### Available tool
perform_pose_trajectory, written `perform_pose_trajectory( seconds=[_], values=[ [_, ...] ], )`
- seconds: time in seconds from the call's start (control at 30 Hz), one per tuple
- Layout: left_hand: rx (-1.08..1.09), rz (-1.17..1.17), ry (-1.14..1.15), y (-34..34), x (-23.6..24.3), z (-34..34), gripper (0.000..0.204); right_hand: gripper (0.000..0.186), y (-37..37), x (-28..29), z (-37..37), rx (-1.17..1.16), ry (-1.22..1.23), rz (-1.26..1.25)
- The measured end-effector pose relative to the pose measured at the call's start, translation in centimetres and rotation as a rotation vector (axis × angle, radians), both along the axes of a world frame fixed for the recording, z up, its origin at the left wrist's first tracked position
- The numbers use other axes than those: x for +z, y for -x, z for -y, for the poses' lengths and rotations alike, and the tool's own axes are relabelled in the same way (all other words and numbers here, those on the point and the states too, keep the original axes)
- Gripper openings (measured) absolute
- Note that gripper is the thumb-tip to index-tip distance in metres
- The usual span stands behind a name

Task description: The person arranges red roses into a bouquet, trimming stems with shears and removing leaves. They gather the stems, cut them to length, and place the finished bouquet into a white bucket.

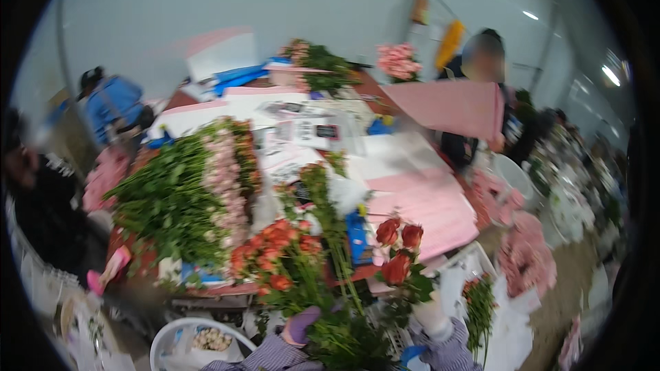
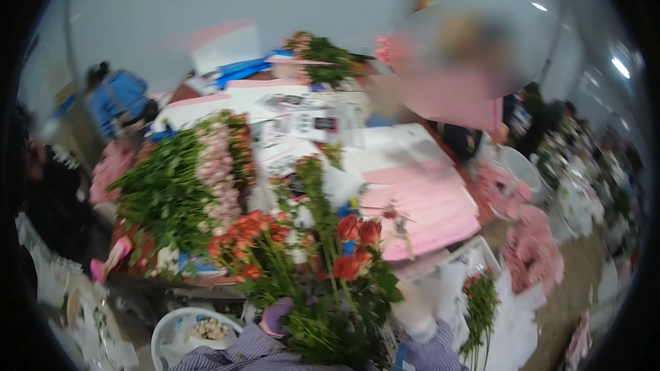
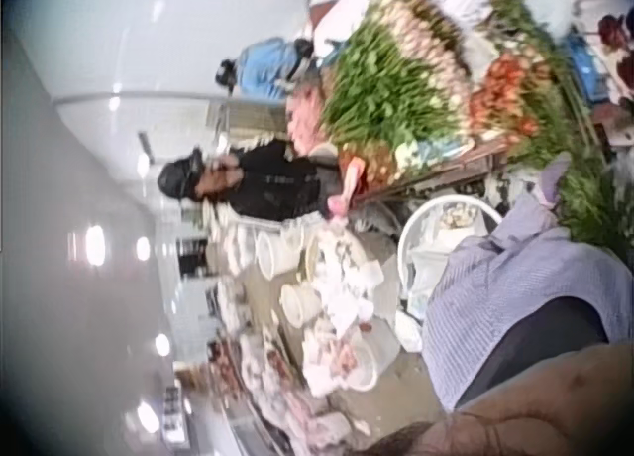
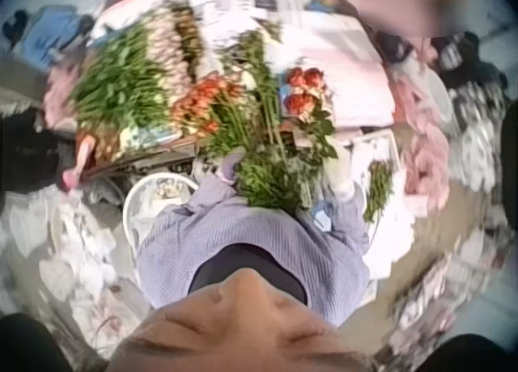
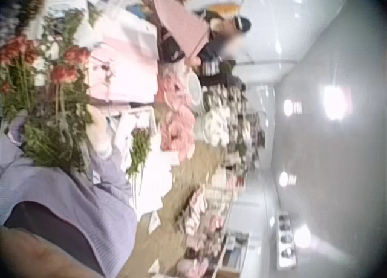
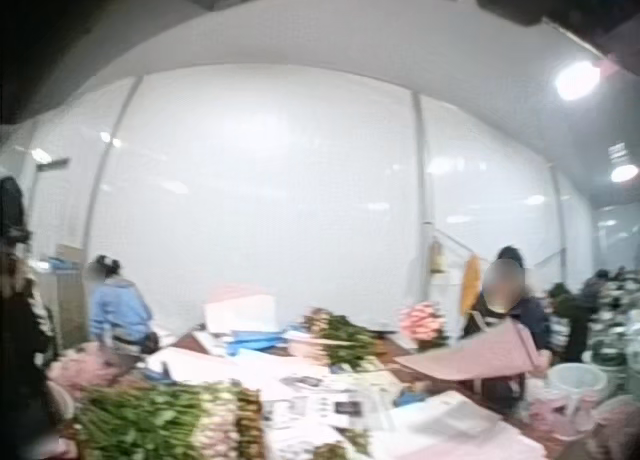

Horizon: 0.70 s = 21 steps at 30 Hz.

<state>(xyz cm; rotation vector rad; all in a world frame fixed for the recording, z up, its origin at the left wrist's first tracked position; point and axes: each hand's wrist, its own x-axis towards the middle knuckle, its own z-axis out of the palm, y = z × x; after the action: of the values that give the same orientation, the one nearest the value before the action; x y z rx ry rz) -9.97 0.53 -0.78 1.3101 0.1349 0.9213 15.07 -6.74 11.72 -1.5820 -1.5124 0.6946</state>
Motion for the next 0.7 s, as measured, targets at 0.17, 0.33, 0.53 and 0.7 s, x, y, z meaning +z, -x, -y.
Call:
perform_pose_trajectory(
  seconds=[0.17,0.33,0.53,0.7],
  values=[
    [-0.243,0.187,0.512,-0.7,-0.2,0.3,0.046,0.021,2.5,2.4,0.9,-0.079,0.181,-0.211],
    [-0.106,0.262,0.453,-0.3,2.4,1.4,0.051,0.029,7.0,1.4,0.8,0.095,-0.139,0.2],
    [-0.057,0.244,0.485,0.2,2.6,2.4,0.05,0.033,7.4,1.2,-0.6,0.221,-0.173,0.199],
    [0.004,0.244,0.502,0.5,3.1,2.5,0.05,0.052,7.8,1.8,-2.0,0.291,-0.194,0.313]
  ],
)
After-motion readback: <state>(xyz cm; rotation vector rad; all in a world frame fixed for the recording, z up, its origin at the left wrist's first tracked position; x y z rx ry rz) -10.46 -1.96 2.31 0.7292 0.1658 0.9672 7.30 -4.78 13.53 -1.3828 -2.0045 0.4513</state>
